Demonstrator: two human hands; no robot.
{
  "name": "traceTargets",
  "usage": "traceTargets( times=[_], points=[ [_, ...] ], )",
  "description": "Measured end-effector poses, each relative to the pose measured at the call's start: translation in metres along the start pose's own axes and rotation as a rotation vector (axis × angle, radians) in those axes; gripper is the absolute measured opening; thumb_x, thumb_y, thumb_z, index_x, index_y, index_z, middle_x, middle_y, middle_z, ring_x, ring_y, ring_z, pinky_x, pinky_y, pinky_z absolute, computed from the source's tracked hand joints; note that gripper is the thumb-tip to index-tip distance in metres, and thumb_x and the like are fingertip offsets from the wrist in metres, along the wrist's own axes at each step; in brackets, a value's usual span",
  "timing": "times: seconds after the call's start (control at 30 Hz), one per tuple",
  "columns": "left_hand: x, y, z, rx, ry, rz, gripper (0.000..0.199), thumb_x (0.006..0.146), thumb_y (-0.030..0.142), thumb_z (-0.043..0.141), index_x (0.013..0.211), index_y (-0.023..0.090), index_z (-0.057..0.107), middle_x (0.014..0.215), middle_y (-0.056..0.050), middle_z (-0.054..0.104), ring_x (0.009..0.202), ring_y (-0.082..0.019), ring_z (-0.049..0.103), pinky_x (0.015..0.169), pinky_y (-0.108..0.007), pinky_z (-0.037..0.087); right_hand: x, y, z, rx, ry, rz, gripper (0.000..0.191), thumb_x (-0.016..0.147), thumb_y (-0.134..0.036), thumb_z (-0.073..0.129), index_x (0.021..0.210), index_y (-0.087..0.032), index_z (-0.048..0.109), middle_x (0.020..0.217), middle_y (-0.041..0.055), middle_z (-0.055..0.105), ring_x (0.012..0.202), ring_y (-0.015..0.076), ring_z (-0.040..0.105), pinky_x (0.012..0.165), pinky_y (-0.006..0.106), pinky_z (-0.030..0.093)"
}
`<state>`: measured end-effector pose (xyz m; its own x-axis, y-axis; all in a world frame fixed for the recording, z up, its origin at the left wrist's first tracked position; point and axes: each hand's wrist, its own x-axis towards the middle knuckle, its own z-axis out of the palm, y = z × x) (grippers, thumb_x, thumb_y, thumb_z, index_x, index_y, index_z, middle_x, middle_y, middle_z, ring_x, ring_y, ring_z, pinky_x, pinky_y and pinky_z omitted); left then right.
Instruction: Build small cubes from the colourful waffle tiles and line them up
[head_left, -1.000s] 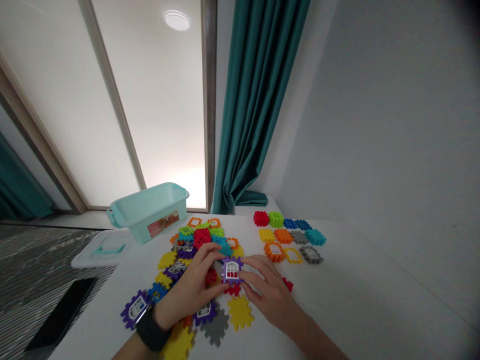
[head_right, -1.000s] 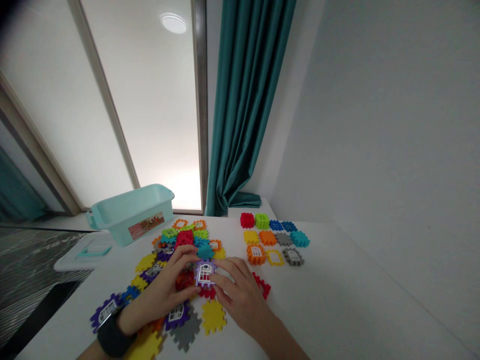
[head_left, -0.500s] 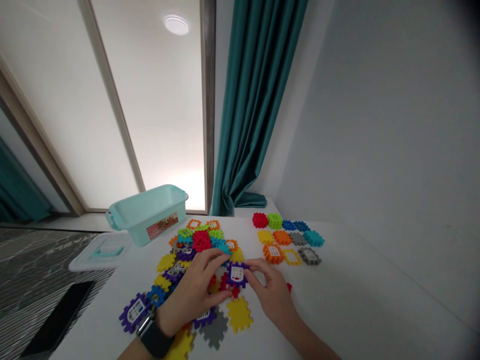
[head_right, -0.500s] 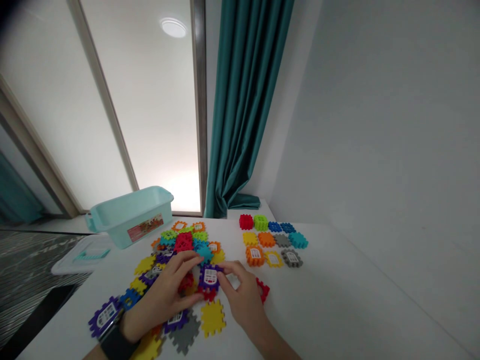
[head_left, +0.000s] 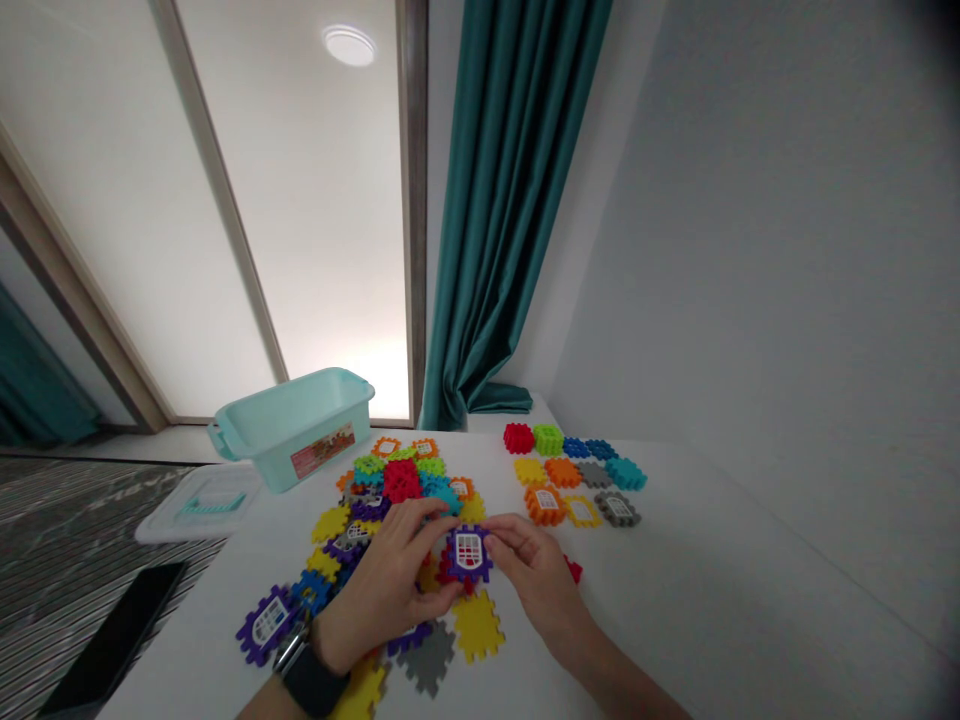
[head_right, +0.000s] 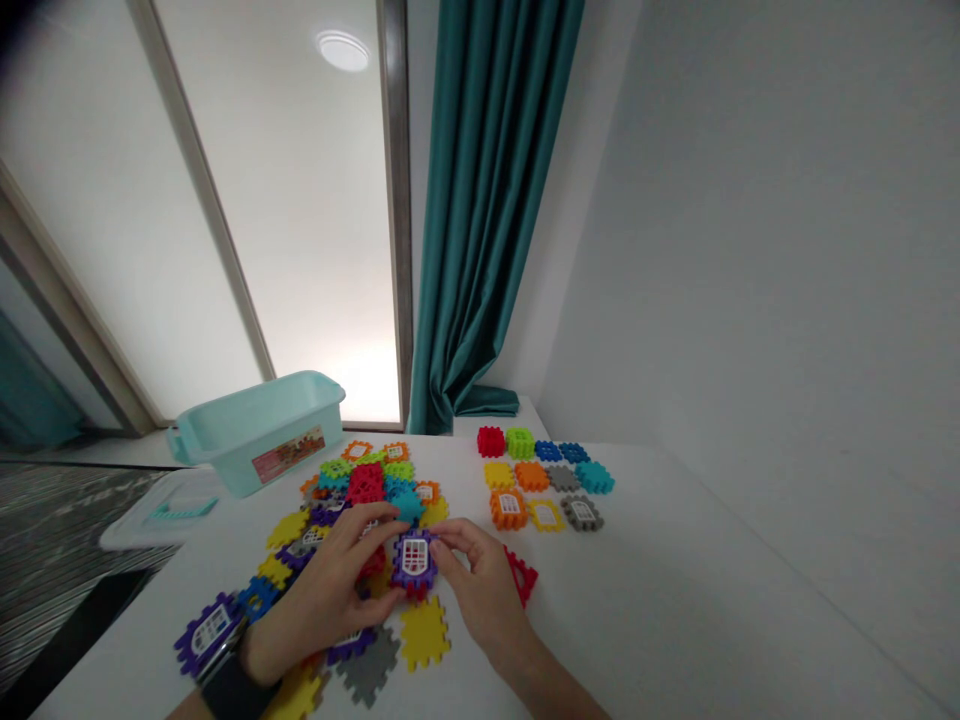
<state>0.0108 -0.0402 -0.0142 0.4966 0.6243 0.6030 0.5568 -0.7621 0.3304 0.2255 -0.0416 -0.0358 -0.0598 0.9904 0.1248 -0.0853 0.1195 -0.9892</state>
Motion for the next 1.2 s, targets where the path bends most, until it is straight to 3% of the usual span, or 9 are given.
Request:
traceTargets(
  times=[0.23, 0.4, 0.77, 0.93, 1.07, 1.2],
  points=[
    [0.000, -0.001, 0.001, -0.087, -0.002, -0.067, 0.065, 0.070, 0.009, 0.071, 0.132, 0.023, 0.054, 0.136, -0.013, 0.049, 0.126, -0.029, 0.054, 0.107, -0.044, 0.050, -0.001, -0.007, 0.001, 0.067, -0.050, 0.037, 0.043, 0.076, -0.057, 0.081, 0.099, -0.021, 0.073, 0.088, 0.0051, 0.077, 0.082, 0.0200, 0.071, 0.076, 0.030, 0.053],
    [-0.001, -0.002, -0.001, -0.072, -0.017, -0.073, 0.068, 0.074, 0.013, 0.074, 0.137, 0.025, 0.050, 0.139, -0.013, 0.046, 0.130, -0.031, 0.051, 0.109, -0.047, 0.048, -0.001, -0.007, 0.000, 0.051, -0.040, 0.034, 0.044, 0.074, -0.057, 0.082, 0.096, -0.020, 0.073, 0.090, 0.0060, 0.077, 0.085, 0.0207, 0.071, 0.077, 0.030, 0.053],
    [-0.002, -0.005, -0.002, -0.016, 0.033, -0.012, 0.063, 0.073, 0.018, 0.076, 0.131, 0.024, 0.052, 0.136, -0.015, 0.047, 0.126, -0.034, 0.052, 0.104, -0.053, 0.049, -0.003, -0.012, 0.001, -0.053, -0.048, -0.029, 0.040, 0.085, -0.058, 0.069, 0.098, -0.020, 0.071, 0.095, 0.0078, 0.076, 0.090, 0.0231, 0.071, 0.080, 0.034, 0.056],
    [-0.001, -0.006, -0.003, -0.033, 0.055, -0.018, 0.060, 0.074, 0.018, 0.074, 0.130, 0.022, 0.054, 0.135, -0.015, 0.048, 0.125, -0.033, 0.053, 0.104, -0.052, 0.049, -0.006, -0.011, -0.003, -0.357, -0.041, -0.294, 0.020, 0.093, -0.029, 0.059, 0.108, -0.023, 0.070, 0.106, 0.0086, 0.072, 0.103, 0.0238, 0.068, 0.092, 0.037, 0.056],
    [-0.001, -0.007, -0.003, -0.058, 0.067, -0.037, 0.058, 0.073, 0.017, 0.073, 0.129, 0.021, 0.056, 0.134, -0.015, 0.049, 0.123, -0.032, 0.055, 0.104, -0.049, 0.050, -0.012, -0.012, -0.008, -0.623, -0.077, -0.575, 0.037, 0.089, -0.013, 0.057, 0.121, -0.028, 0.066, 0.122, 0.0085, 0.066, 0.118, 0.0233, 0.062, 0.104, 0.039, 0.051],
    [-0.001, -0.006, -0.004, -0.075, 0.065, -0.043, 0.059, 0.074, 0.016, 0.073, 0.130, 0.022, 0.055, 0.134, -0.015, 0.048, 0.123, -0.031, 0.055, 0.104, -0.049, 0.049, -0.015, -0.012, -0.012, -0.746, -0.140, -0.677, 0.043, 0.086, -0.012, 0.061, 0.126, -0.028, 0.062, 0.130, 0.0097, 0.063, 0.120, 0.0245, 0.061, 0.103, 0.040, 0.053]
  ],
)
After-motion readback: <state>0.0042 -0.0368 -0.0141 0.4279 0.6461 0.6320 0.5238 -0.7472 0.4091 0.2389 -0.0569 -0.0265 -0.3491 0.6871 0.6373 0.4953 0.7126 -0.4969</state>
